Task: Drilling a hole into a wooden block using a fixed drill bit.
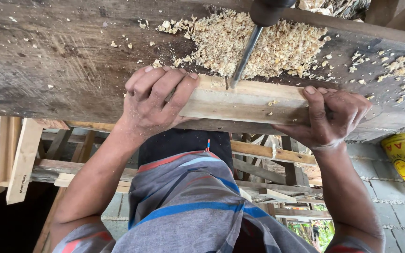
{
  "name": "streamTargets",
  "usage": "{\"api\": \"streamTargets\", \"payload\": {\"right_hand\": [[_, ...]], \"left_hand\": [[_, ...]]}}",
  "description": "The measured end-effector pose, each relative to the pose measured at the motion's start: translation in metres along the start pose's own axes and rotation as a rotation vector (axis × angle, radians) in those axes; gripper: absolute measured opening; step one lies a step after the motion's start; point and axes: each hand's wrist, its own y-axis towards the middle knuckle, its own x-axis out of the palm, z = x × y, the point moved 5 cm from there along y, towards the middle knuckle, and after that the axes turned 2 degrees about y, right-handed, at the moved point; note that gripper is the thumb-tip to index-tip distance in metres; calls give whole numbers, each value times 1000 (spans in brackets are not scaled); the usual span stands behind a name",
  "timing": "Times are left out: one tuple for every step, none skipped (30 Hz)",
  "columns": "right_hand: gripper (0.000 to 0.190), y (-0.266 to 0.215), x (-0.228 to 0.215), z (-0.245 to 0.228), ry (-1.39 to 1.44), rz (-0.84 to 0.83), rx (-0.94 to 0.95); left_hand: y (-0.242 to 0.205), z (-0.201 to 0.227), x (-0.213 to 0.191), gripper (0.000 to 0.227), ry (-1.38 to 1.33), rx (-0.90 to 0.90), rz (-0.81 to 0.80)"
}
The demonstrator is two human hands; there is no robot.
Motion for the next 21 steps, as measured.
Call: {"api": "streamTargets", "payload": {"right_hand": [[63, 1, 0, 0, -1, -1, -2], [63, 3, 0, -1, 5, 7, -4], [64, 5, -1, -1, 12, 16, -5], [64, 6, -1, -1, 13, 15, -9], [64, 6, -1, -2, -2, 10, -8], [64, 7, -2, -2, -17, 5, -6], [64, 8, -2, -2, -16, 3, -8], [63, 10, -2, -2, -12, 0, -7], [63, 11, -2, -1, -8, -4, -6], [63, 13, -3, -2, -8, -4, -9], [62, 14, -3, -1, -6, -9, -8], [62, 16, -3, -1, -6, -14, -7], [62, 16, -2, 0, -6, -14, -9], [60, 16, -3, 1, 4, -8, -13], [58, 16, -3, 1, 13, -2, -16], [58, 17, -3, 1, 15, -2, -19], [59, 19, -3, 1, 3, -2, -14], [60, 19, -3, 0, -11, -4, -4], [60, 18, -4, 0, -11, -5, -4], [60, 18, -4, 1, -3, -16, 3], [59, 17, -4, 2, 5, -26, 9]], "left_hand": [[1, 0, 0, 19, 0, -2, 2], [1, -1, 0, 17, 0, 2, 14], [2, -1, -1, 16, 1, 6, 26], [1, -2, -1, 16, 2, 3, 27], [1, -2, -1, 16, 3, 2, 18], [0, -2, 0, 16, 4, 2, 8], [1, -2, -1, 16, 4, -1, 9], [2, -2, -1, 18, 14, -3, 14], [3, -3, -1, 21, 24, -5, 19], [3, -3, -1, 21, 25, -7, 20], [3, -4, -1, 32, -1, -7, 14], [4, -4, -1, 44, -27, -5, 8], [4, -5, -1, 44, -26, -7, 9], [5, -5, -1, 42, 0, -8, 7], [5, -5, -1, 41, 26, -9, 6], [7, -6, -1, 41, 27, -12, 6], [8, -7, -2, 30, 34, -13, 18], [10, -7, -3, 20, 37, -11, 28], [11, -8, -3, 20, 35, -11, 28], [13, -8, -3, 17, 12, 2, 27], [15, -9, -3, 14, -10, 15, 27]]}}
